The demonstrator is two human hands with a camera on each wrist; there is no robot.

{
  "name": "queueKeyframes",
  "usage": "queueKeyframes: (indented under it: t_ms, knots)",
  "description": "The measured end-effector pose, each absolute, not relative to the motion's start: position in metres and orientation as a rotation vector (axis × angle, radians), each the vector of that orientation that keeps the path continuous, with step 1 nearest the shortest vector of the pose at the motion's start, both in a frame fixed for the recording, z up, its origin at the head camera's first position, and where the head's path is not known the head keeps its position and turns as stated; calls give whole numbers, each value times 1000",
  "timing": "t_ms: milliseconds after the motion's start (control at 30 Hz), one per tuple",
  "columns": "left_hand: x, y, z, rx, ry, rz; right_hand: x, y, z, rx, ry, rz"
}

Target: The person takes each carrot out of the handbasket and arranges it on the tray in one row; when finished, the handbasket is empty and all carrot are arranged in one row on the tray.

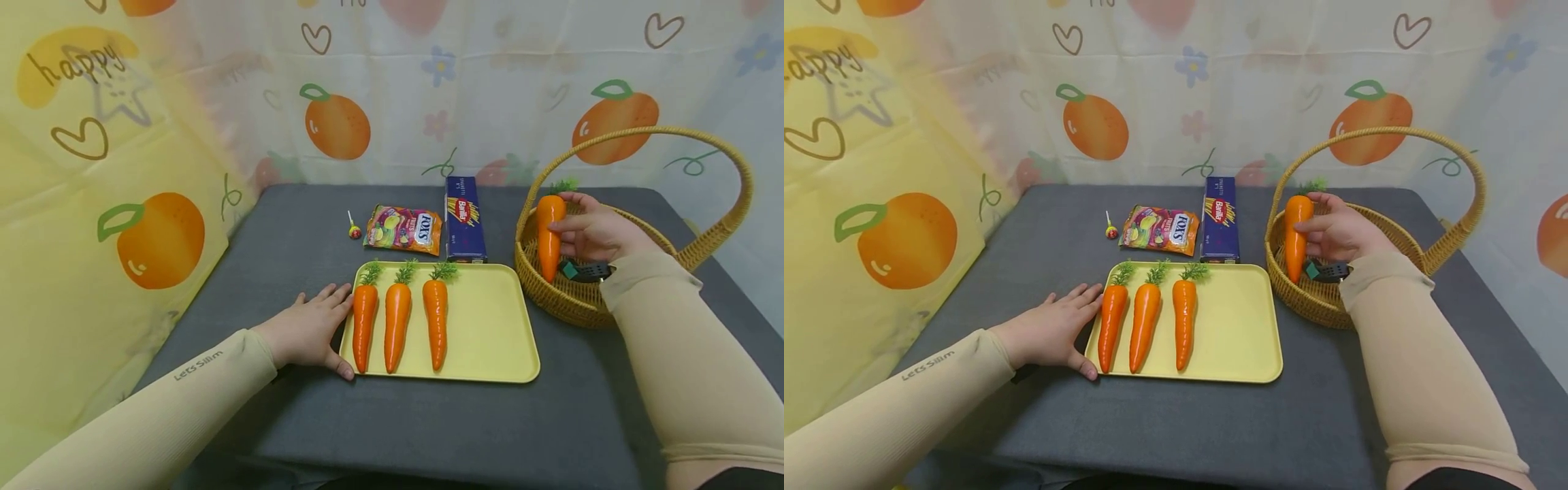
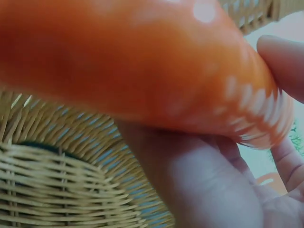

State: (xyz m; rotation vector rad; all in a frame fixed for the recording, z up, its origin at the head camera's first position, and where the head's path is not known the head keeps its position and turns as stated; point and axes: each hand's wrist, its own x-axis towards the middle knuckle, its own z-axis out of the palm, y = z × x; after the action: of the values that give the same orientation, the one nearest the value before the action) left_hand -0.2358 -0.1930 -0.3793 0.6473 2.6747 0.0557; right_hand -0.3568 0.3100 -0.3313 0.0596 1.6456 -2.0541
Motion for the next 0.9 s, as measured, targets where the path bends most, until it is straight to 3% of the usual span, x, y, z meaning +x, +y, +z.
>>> queueKeyframes:
  t_ms: [400, 900]
  knots:
    - [-233, -194, -379, 636, 2686, 66, -332, 303, -320, -106, 1517, -2246]
    - [-235, -193, -381, 636, 2690, 54, -284, 254, -331, -182, 1497, -2271]
